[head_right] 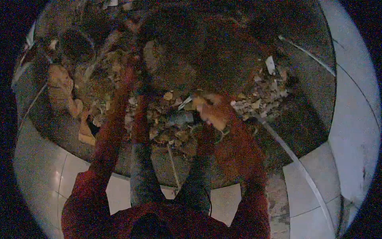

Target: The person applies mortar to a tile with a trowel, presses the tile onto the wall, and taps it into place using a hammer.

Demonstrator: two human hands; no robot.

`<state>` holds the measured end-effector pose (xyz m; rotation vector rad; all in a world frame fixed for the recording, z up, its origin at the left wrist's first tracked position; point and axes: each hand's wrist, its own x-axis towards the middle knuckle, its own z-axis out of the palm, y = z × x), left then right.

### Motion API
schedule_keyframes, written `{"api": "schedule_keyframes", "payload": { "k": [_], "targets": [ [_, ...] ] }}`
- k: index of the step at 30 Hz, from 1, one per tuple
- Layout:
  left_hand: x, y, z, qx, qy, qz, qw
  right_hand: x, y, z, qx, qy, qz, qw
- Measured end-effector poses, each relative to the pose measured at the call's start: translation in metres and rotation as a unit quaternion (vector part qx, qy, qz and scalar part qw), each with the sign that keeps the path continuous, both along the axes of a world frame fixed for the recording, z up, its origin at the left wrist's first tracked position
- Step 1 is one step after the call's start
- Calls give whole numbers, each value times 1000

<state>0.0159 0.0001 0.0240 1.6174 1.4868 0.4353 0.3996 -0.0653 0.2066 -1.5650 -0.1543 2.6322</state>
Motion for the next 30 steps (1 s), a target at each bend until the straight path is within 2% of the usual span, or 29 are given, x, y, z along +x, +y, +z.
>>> {"api": "schedule_keyframes", "payload": {
  "k": [1, 2, 3, 5, 6, 8, 11, 12, 14, 15, 17, 19, 21, 22, 23, 24, 25, 26, 27, 28, 29, 30],
  "targets": [
    [5, 16, 17, -136, -1, 102, 985, -1, 3, 24, 45, -31, 15, 998],
    [10, 33, 34, -270, 0, 199, 942, -1, 1, 43, 89, -63, 33, 993],
    [-30, 15, -24, -304, -134, 250, 910, 1, -10, 59, 86, -72, 32, 993],
    [-106, -19, -135, -368, -380, 360, 768, 5, -26, 81, 105, -209, -43, 971],
    [-75, -9, -88, -332, -307, 312, 836, 10, -32, 79, 103, -213, -44, 971],
    [-1, 18, 23, -247, -125, 220, 935, 25, -58, 50, 191, -342, 22, 920],
    [12, 24, 46, -268, -108, 236, 928, 44, -95, -12, 317, -507, 116, 793],
    [-2, 25, 36, -267, -107, 236, 928, 46, -99, -25, 354, -555, 146, 738],
    [-25, 39, 24, -386, -144, 137, 901, 49, -101, -46, 322, -576, 135, 739],
    [-19, 41, 23, -382, -145, 134, 903, 50, -98, -54, 295, -595, 124, 738],
    [-3, 29, 31, -285, 0, 195, 938, 44, -112, -42, 283, -596, 91, 746],
    [9, 32, 50, -271, -23, 174, 946, 29, -126, -6, 263, -599, 62, 754],
    [24, 40, 53, -240, -47, 154, 957, 7, -97, 35, 310, -601, 330, 659],
    [30, 37, 50, -235, -90, 157, 955, 1, -77, 41, 315, -596, 329, 662],
    [32, 33, 52, -230, -129, 160, 951, -4, -55, 40, 375, -512, 258, 728],
    [32, 32, 57, -224, -122, 163, 953, -11, -37, 31, 429, -420, 182, 779],
    [33, 30, 62, -124, 29, 30, 991, -21, -26, 13, 429, -392, 210, 787],
    [39, 29, 66, -21, 177, -104, 978, -32, -13, -7, 426, -365, 240, 792],
    [52, 29, 67, -20, 178, -103, 978, -46, 12, -17, 430, -353, 275, 784],
    [68, 32, 72, -109, 16, 20, 994, -59, 35, -24, 431, -343, 310, 775],
    [81, 35, 75, -193, -147, 141, 960, -68, 41, -37, 430, -344, 310, 775],
    [90, 44, 88, -195, -147, 139, 960, -76, 41, -50, 438, -363, 375, 732]
  ]
}}
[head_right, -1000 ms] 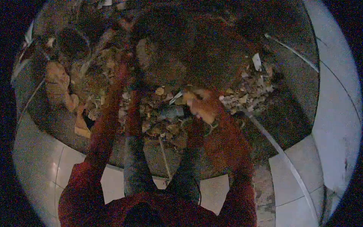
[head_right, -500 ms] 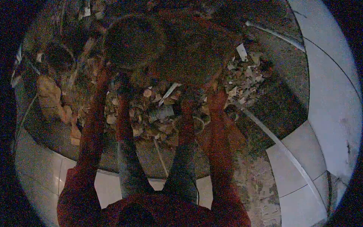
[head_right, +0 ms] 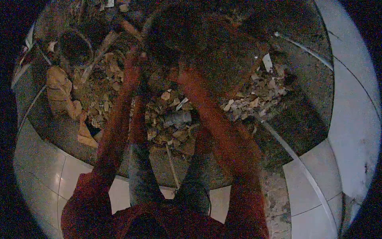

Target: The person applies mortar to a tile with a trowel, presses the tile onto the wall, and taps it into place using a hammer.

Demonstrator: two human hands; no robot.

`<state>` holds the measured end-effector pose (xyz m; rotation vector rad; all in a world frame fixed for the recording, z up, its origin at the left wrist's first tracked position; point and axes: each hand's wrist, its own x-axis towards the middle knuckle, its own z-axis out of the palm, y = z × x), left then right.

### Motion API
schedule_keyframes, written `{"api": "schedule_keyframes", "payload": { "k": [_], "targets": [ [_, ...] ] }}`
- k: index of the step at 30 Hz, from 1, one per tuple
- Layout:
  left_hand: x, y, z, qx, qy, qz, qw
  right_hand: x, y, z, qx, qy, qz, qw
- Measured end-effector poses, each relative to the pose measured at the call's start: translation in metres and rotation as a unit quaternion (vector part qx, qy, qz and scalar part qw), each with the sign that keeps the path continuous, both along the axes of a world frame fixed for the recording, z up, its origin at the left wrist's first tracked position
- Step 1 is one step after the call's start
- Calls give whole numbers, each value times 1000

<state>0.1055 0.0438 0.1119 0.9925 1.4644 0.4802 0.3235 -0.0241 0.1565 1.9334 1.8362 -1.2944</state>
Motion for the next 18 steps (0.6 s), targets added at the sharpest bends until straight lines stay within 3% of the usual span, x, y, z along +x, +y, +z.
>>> {"api": "schedule_keyframes", "payload": {
  "k": [2, 3, 5, 8, 10, 11, 13, 14, 15, 16, 17, 18],
  "targets": [
    [9, 18, 29, -93, 51, 69, 992, -2, 3, 2, 5, -54, 58, 997],
    [1, 13, 20, -94, 51, 71, 992, 7, 17, 16, -40, -49, 122, 991],
    [-16, 0, -9, 19, 59, -24, 998, 24, 31, 35, -84, -48, 186, 978],
    [-12, 0, -13, 50, 97, -26, 994, 47, 26, 39, -51, -48, 211, 975],
    [-5, -3, -3, 57, 56, -2, 997, 54, -5, 16, 12, -224, 250, 942],
    [1, -5, 3, 66, 17, 19, 998, 57, 3, 11, 14, -223, 255, 941],
    [12, -8, 15, 92, 43, -17, 995, 59, 25, -7, -59, -118, 151, 980],
    [17, -10, 21, 118, 67, -58, 989, 55, 18, -22, -61, -116, 148, 980],
    [20, -13, 25, 117, 67, -60, 989, 49, 2, -44, -129, 68, -81, 986],
    [24, -16, 29, 104, 86, -60, 989, 46, -6, -57, -185, 244, -302, 903],
    [27, -18, 29, 92, 104, -58, 989, 44, -2, -58, -185, 242, -302, 903],
    [26, -16, 24, 90, 102, -57, 989, 44, 1, -57, -173, 162, -111, 965]
  ]
}}
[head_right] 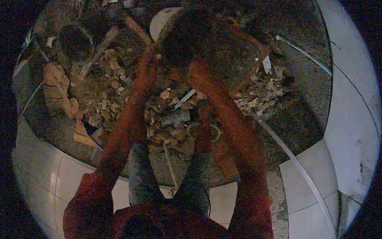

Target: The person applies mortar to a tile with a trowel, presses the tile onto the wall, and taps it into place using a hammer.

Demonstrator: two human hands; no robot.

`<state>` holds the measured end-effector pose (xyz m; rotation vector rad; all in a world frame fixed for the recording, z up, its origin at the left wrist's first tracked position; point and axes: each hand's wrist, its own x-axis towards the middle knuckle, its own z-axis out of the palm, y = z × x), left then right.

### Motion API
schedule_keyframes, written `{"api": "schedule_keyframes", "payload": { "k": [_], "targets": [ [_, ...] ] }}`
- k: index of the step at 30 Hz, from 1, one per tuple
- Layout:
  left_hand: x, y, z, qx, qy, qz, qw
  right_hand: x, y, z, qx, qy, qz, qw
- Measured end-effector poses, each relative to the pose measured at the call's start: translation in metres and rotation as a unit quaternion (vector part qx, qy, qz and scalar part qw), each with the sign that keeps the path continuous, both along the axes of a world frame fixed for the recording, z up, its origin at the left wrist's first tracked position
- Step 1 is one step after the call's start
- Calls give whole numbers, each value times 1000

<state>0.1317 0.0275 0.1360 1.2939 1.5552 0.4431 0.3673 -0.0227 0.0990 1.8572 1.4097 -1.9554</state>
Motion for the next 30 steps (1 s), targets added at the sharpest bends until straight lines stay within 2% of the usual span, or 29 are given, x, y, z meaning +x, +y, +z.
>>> {"api": "schedule_keyframes", "payload": {
  "k": [1, 2, 4, 6, 7, 8, 9, 11, 12, 13, 14, 15, 16, 17, 18, 20, 22, 24, 26, 27, 29, 30],
  "targets": [
    [-2, 4, -8, -12, -34, 9, 999, 1, 1, 2, 44, -56, 200, 977],
    [-4, 5, -12, -25, -69, 18, 997, 2, 9, 23, 40, -60, 199, 977],
    [-11, 9, -5, -31, -36, 16, 999, 4, 32, 86, -49, 95, -11, 994],
    [-17, 15, -6, -30, 1, 10, 999, 18, 7, 87, -41, 99, -57, 993],
    [-19, 16, -15, -10, 37, 52, 998, 23, -6, 85, -35, 107, -98, 989],
    [-25, 15, -25, 8, 75, 96, 993, 19, -6, 107, -145, 115, -175, 967],
    [-42, 18, -35, 7, 80, 95, 992, 16, -11, 133, -255, 121, -248, 927],
    [-97, 30, -63, -121, -64, 47, 989, 18, -54, 143, -173, 174, -256, 935],
    [-118, 33, -74, -125, -60, 45, 989, 10, -76, 153, -177, 176, -258, 933],
    [-137, 36, -85, -136, 46, -120, 982, 0, -96, 162, -112, 155, -324, 927],
    [-154, 37, -97, -143, 148, -280, 938, -6, -113, 161, -46, 130, -386, 912],
    [-174, 17, -127, -148, 149, -282, 936, -6, -165, 125, -37, 59, -356, 932],
    [-194, -19, -166, -187, -51, -94, 977, -6, -216, 90, -32, -13, -323, 946],
    [-204, -42, -185, -211, -244, 104, 941, -6, -265, 56, -34, -83, -289, 953],
    [-178, -26, -149, -206, -167, 105, 958, 2, -260, 47, -35, -83, -291, 953],
    [-118, 10, -69, -210, -13, 105, 972, 19, -229, 25, 29, -182, -50, 982],
    [-124, 12, -83, -185, 3, 81, 979, 21, -202, 27, 42, -181, -72, 980],
    [-127, 7, -77, -172, 28, 64, 983, 20, -185, 42, 41, -172, -86, 980],
    [-118, 13, -65, -178, -26, 64, 982, 26, -168, 60, 126, -134, -165, 969],
    [-112, 14, -66, -172, -30, 62, 983, 32, -150, 62, 133, -138, -166, 967],
    [-110, 4, -63, -192, -3, 126, 973, 38, -123, 61, -30, -90, -266, 959],
    [-109, 0, -61, -191, -2, 125, 974, 44, -124, 40, -29, -88, -267, 959]
  ]
}}
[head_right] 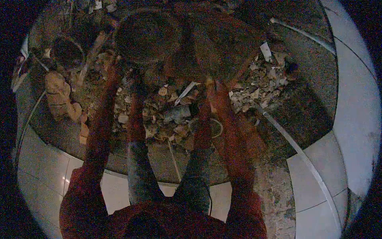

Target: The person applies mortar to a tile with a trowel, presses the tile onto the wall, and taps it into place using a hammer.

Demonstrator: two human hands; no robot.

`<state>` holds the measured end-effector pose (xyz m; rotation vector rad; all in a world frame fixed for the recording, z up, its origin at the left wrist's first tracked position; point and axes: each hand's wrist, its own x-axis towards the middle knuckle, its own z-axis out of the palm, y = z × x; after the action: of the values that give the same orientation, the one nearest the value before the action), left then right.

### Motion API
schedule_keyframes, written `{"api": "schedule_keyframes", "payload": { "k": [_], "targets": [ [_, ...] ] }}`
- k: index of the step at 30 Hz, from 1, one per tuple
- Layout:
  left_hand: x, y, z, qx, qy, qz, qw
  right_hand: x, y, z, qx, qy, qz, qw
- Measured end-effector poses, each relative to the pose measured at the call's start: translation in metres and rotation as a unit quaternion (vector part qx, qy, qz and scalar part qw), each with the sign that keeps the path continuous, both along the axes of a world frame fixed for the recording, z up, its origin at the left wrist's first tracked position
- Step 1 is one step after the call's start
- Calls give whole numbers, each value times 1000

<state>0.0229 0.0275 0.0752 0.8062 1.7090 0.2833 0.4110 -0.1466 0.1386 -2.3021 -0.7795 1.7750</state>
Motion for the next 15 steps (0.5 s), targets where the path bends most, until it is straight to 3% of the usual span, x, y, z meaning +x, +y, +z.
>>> {"api": "schedule_keyframes", "payload": {
  "k": [3, 5, 6, 8, 9, 10, 11, 12, 14, 15],
  "targets": [
    [16, -14, 16, -22, -3, 33, 999, 13, -15, -80, -2, 31, 13, 999],
    [36, -21, 38, -39, 22, 115, 992, 9, -18, -104, -69, 68, 94, 991],
    [27, -28, 26, -39, 20, 112, 993, 10, -29, -107, -68, 66, 91, 991],
    [-11, -56, -15, -96, -51, 154, 982, 14, -62, -106, -222, -34, 115, 968],
    [-20, -60, -23, -96, -52, 153, 982, 11, -95, -113, -222, -35, 114, 968],
    [-26, -62, -29, -80, 38, 56, 994, 8, -137, -122, 2, -14, 64, 998],
    [-31, -68, -37, -64, 128, -43, 989, 7, -162, -123, 224, 7, 11, 975],
    [-38, -79, -45, -68, 125, -44, 989, 11, -144, -96, 219, 5, 11, 976],
    [-58, -106, -65, -48, 77, -54, 994, 17, -71, -23, -77, -85, -138, 984],
    [-64, -113, -72, -35, 53, -58, 996, 34, -83, -34, -77, -87, -139, 983]
  ]
}}
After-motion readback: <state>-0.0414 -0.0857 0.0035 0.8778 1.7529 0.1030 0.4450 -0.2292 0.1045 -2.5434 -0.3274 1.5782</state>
